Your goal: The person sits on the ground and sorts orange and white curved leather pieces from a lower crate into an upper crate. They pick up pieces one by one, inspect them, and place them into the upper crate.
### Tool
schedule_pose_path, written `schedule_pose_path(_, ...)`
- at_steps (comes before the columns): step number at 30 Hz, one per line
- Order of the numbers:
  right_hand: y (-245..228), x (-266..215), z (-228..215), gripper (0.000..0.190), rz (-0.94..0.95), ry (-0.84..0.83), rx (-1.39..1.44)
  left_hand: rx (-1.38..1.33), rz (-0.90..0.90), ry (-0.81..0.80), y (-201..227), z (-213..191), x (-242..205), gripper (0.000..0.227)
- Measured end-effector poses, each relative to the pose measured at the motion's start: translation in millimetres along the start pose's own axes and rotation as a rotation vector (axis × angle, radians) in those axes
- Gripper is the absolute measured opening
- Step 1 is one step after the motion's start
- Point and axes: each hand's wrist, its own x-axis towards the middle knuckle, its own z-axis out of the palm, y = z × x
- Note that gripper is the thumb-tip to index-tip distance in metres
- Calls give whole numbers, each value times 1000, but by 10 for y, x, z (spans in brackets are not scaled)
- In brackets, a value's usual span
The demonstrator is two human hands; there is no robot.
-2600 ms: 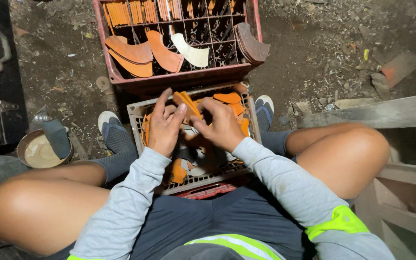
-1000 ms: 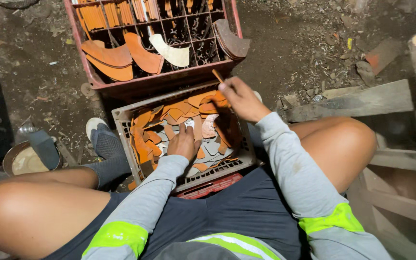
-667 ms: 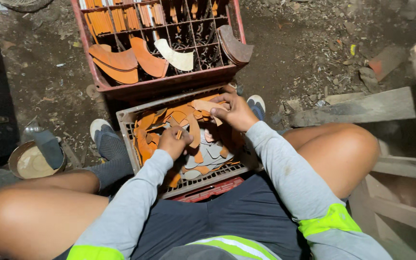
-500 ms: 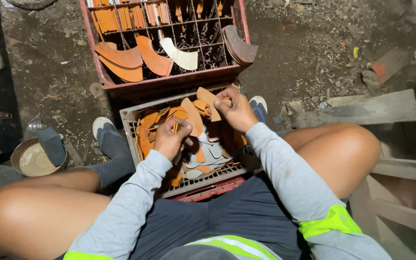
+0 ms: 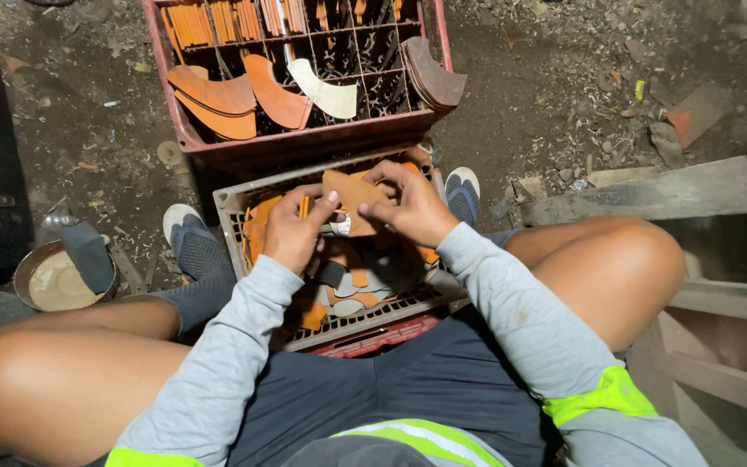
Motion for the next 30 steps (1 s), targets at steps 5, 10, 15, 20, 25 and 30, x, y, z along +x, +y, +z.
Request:
schedule_pose_path(5,148,7,6,26,-82,-28,-268,-257,28,15,252,-39,-68,16)
schedule_pose_path(10,593,26,-457,40,218,-46,-1046,-224,192,102,512,-508,-44,13)
schedule_pose_path(15,1163,-137,-185,47,531,-281,-1305,-235,217,142,626,-659,-53,12)
schedule_pose_path(20,1163,-64,-147,53,566,-190,-1311,-97,106,43,586,-632,-69,16)
schedule_pose_path(25,640,68,-357,33,640,-48,-1208,75,124,-17,506,-624,-44,20)
schedule_pose_path(30,104,-44,-640,22,-154,61,-955,101,256,-144,477,-549,-28,21)
